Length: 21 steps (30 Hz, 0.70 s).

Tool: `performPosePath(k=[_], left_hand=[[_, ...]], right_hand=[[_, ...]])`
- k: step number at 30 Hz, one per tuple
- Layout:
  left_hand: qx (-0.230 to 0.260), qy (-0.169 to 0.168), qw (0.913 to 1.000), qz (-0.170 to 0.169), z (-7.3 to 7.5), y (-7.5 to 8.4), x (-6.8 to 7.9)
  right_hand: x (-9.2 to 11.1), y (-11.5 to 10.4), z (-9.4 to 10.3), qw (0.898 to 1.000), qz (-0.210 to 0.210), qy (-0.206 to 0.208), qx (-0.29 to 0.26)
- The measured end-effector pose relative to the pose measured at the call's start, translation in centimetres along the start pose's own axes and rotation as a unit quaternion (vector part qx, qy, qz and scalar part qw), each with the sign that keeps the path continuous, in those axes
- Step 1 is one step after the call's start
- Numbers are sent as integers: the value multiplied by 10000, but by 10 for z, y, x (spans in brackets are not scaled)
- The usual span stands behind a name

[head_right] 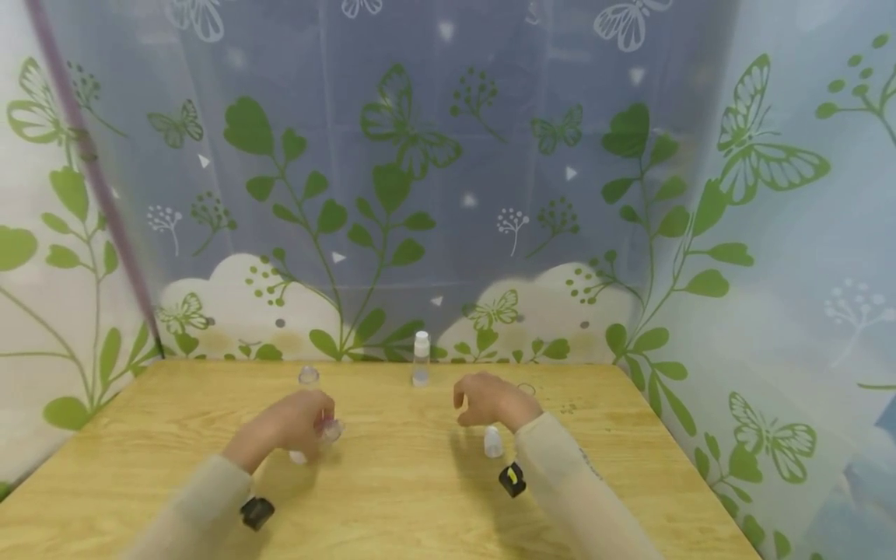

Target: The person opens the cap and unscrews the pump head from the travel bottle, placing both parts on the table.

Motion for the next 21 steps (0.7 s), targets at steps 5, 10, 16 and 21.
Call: performPosePath(k=[5,10,16,21], left_hand=[[528,37,9983,249,12,-23,2],[893,33,9947,515,16,-46,2],[979,-73,9924,737,15,-61,2],[1180,-163,9889,884,11,-68,1]], right_hand=[[0,1,0,10000,-29,-6,5],[1,1,-1,10000,-92,-10,-10],[0,1,-1,10000,-83,2,-18],[1,0,0,10000,-32,4,-8]])
Point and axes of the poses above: each hand's wrist, its own x-axis away from the middle knuckle, its own z-axis out of the back of the hand, y = z × x, the point moved 7 cm from there along -x, towards the middle knuckle, and after that the axes turned 1 degree about x, right-handed, at the moved point
